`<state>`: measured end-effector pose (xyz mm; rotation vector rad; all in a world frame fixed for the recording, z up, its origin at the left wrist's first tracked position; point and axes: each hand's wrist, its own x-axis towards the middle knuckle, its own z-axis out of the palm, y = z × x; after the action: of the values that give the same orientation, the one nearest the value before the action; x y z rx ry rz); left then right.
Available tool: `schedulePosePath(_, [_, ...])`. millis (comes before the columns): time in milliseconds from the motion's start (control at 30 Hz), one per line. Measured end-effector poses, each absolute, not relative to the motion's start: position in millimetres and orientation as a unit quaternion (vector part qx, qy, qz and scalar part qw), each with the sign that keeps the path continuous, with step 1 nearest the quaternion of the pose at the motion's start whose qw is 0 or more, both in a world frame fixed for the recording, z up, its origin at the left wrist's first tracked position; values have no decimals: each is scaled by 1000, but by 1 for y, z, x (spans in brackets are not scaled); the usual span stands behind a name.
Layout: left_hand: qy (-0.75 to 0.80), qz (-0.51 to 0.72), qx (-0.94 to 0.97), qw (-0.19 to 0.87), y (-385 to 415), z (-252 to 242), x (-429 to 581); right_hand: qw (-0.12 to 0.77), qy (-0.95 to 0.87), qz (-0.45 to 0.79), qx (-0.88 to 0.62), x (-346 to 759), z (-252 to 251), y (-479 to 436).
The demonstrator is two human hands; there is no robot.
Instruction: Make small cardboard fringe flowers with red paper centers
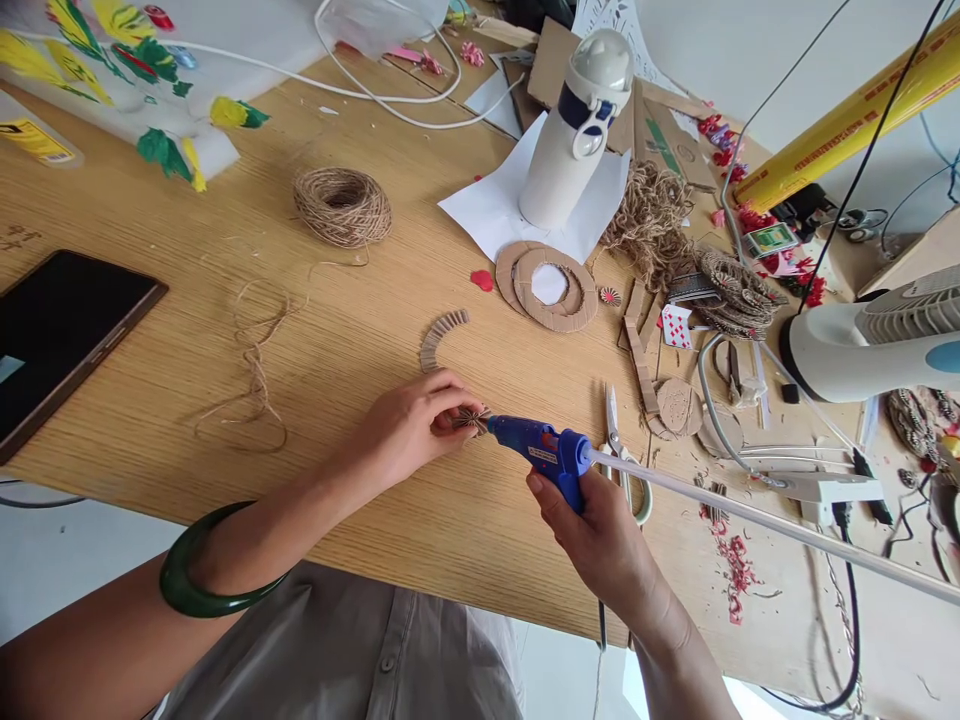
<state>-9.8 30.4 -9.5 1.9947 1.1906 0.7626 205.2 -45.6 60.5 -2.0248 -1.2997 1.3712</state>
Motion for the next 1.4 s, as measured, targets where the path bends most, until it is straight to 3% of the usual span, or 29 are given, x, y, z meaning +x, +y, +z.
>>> schedulePosePath(1400, [457,294,766,343,31,-9,-10,145,-506,426,-736,204,57,-47])
